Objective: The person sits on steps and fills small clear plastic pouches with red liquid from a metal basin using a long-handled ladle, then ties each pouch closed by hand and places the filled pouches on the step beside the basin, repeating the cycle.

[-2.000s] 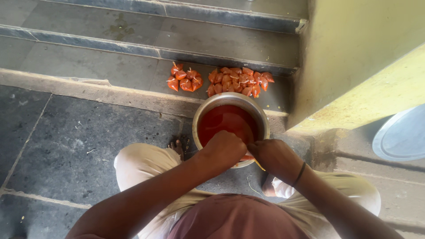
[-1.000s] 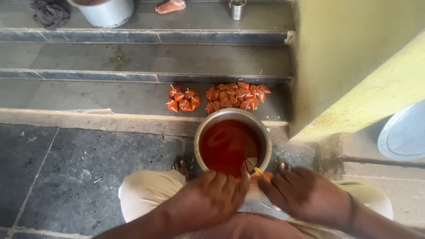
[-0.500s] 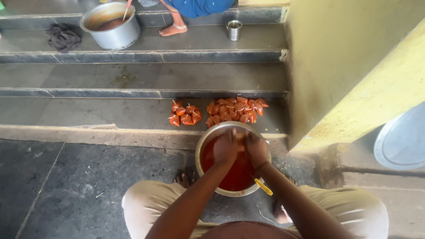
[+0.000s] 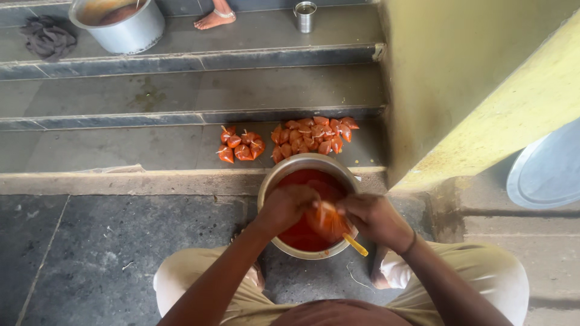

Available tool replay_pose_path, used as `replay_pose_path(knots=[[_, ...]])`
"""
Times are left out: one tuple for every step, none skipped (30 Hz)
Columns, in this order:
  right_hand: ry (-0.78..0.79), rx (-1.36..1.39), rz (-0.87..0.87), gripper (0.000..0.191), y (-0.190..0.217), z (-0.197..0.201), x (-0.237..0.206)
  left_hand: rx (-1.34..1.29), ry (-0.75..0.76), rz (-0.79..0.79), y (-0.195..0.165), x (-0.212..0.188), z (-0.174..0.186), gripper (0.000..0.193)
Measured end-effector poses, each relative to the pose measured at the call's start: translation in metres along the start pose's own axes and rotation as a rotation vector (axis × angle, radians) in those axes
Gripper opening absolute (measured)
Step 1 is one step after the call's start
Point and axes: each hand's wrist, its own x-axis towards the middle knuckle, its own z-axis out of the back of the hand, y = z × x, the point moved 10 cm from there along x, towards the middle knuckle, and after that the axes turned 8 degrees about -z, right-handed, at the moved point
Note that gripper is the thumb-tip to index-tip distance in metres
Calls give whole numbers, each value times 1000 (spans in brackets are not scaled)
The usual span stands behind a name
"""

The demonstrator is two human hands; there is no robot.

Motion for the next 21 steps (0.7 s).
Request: replay_pose_path(knots=[[37,191,-49,30,-12,-4,-3,-185,25,123,21,-7,-14,24],[70,384,-109,31,-24,-12,-11,-379,58,250,37,-19,-35,30],[110,351,-273,24,-46,-29,-22,-581,91,391,47,-38,-61,37],[153,310,-424,18,-68,-50,-26,-489,120,392,55,-49,-72,23],[189,261,-556,12,-93,-66,-29,-383,143,379,68,-54,-78,12],[142,293,-465,15,-97,-68,-25,-270,165,363,85,-55,-80,15],[104,327,-377,19,-99,-74,-26,-489,162,473,100,-66,-97,15],[73,367,-303,22,-102,-80,-30,-720,162,593,105,-85,-118,16],[133,487,-522,16,-131,-100,-38,-955,163,715,107,-102,-139,18],[193,608,-745,15,-154,-123,-51,-914,182,796,117,-115,-149,19],[260,726,-974,21,-170,-144,-73,-878,201,881,124,-128,-160,21],[285,704,-992,22,-173,-152,-77,-834,215,952,133,-135,-167,22],[307,678,-1001,22,-177,-159,-79,-806,231,975,140,-137,-172,23],[335,654,-1013,23,-179,-164,-81,-780,245,1004,143,-142,-174,25],[332,493,-902,23,-175,-159,-74,-755,260,1040,145,-147,-174,26],[329,337,-785,22,-168,-155,-67,-743,293,1030,143,-148,-174,27],[325,185,-664,22,-159,-151,-58,-730,326,1019,140,-148,-173,28],[309,96,-618,21,-153,-148,-54,-717,359,1008,136,-148,-172,29],[290,8,-569,19,-146,-143,-49,-710,366,1045,135,-151,-170,28],[268,-83,-518,18,-140,-138,-43,-702,374,1078,134,-153,-169,27],[282,-97,-520,19,-138,-137,-40,-694,380,1107,134,-153,-170,27]])
